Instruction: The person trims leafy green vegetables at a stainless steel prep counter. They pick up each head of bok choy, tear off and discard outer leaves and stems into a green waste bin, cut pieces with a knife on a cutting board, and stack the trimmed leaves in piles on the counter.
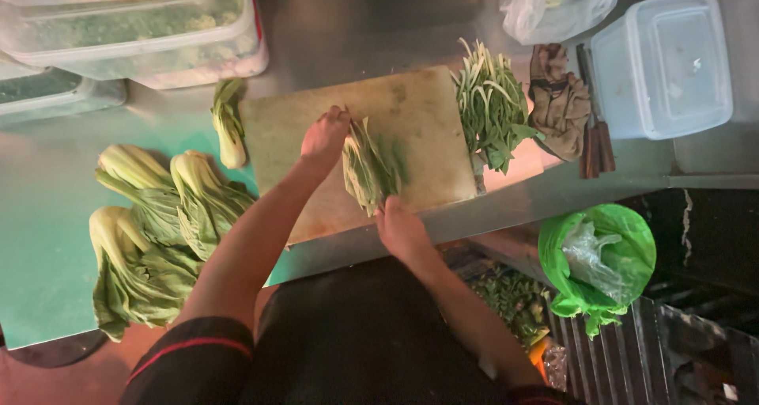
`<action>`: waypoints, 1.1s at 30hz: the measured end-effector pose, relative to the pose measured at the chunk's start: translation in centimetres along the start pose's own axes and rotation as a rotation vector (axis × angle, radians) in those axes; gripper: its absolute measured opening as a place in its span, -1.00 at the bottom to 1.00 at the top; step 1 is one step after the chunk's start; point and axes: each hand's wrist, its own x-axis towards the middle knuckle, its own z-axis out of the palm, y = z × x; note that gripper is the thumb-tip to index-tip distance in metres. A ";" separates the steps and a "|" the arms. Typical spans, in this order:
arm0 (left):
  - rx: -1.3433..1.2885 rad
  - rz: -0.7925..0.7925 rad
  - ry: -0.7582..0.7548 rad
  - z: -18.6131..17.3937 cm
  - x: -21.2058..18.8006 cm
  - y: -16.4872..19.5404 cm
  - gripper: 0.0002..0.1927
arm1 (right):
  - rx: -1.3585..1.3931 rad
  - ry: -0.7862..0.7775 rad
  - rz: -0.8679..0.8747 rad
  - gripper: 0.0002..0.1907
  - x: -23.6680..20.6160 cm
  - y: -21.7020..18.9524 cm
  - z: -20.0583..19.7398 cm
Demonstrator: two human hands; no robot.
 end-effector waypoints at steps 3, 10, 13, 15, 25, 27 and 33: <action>-0.004 -0.006 -0.001 -0.5 -0.1 0.3 -0.85 | 0.003 -0.035 0.004 -0.68 0.0 -1.2 -1.0; 0.049 0.009 -0.020 -0.6 0.3 0.4 -0.84 | -0.001 -0.118 0.045 -0.66 1.8 -3.3 -2.3; 0.095 0.027 0.017 0.0 0.3 0.6 -0.81 | -0.076 -0.034 -0.054 -0.66 3.5 -3.7 -2.2; 0.153 0.016 0.033 0.4 0.6 0.6 -0.80 | -0.061 -0.026 -0.035 -0.65 3.9 -3.4 -1.6; 0.216 -0.025 0.021 3.7 0.6 -0.6 -0.83 | -0.111 -0.456 0.346 -0.54 -15.3 4.6 0.5; 0.160 -0.004 0.049 3.6 0.4 -0.9 -0.83 | 0.068 -0.517 0.565 -0.64 -18.6 5.0 -1.3; -0.051 0.037 0.084 1.3 -0.2 -1.6 -0.85 | 0.238 -0.157 0.315 -0.58 -14.0 2.2 -4.5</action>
